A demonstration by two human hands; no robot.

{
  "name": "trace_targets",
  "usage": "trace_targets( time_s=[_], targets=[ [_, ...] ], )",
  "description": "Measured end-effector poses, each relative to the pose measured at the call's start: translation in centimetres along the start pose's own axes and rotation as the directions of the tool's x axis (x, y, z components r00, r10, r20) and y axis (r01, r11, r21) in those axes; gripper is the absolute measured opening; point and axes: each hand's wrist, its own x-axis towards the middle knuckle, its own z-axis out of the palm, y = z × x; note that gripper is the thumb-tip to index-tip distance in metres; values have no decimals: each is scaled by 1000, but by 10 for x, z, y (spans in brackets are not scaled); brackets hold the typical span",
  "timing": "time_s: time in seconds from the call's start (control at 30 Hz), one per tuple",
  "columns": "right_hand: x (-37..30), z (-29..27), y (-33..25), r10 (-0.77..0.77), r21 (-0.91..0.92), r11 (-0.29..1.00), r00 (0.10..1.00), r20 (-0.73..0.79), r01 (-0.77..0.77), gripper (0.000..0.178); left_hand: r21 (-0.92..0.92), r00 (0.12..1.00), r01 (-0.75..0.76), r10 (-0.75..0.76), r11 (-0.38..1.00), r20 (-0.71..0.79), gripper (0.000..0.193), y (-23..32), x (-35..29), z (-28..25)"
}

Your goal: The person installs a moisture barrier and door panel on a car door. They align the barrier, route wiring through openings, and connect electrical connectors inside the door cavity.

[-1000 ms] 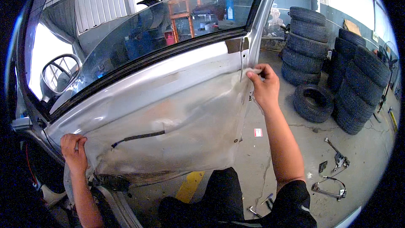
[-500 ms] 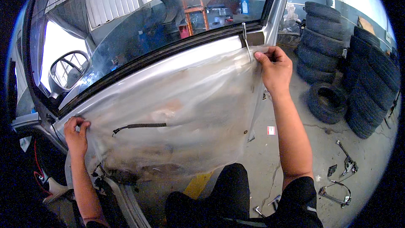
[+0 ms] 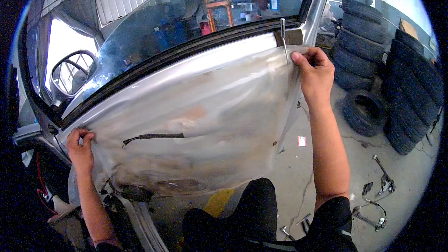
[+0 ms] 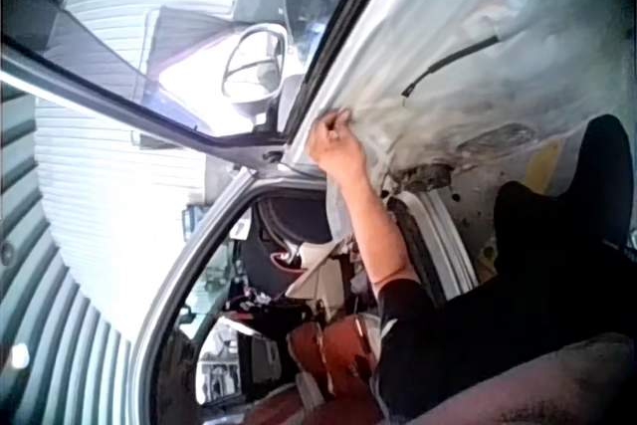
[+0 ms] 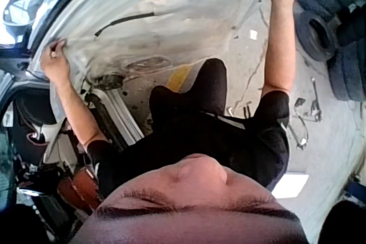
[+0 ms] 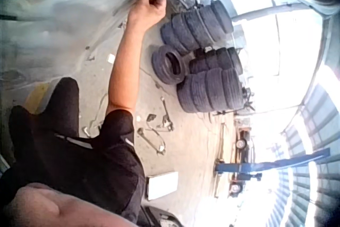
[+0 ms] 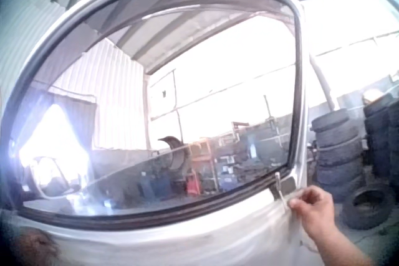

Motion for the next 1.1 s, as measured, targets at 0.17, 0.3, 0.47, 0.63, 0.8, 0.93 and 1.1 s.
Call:
trace_targets(
  time_s=[0.17,0.3,0.47,0.63,0.8,0.93,1.1],
  targets=[
    [2,0,-4,24,34,999,998,63,-26,17,-58,999,8,-10,998,-34,19,-3,-1,3],
    [4,-5,-1,46,69,996,998,50,-49,17,-59,997,15,-19,998,-68,19,-8,-4,12],
    [4,-14,6,44,116,992,997,56,-50,19,-99,1000,10,-12,995,-15,15,-10,-4,9],
    [-1,-17,10,58,145,987,996,65,-67,16,-82,998,51,-53,995,-19,15,-10,-9,14],
    [-17,-27,13,-155,-265,952,988,2,150,18,-32,1000,6,-7,999,-16,15,-27,-15,15],
    [-21,-26,17,-193,-186,965,981,-19,186,15,26,987,-131,133,991,-89,18,-27,-15,14],
    [-3,-11,2,-168,-239,959,985,-41,153,15,-6,1000,0,0,1000,14,16,-20,-13,12]
  ],
)
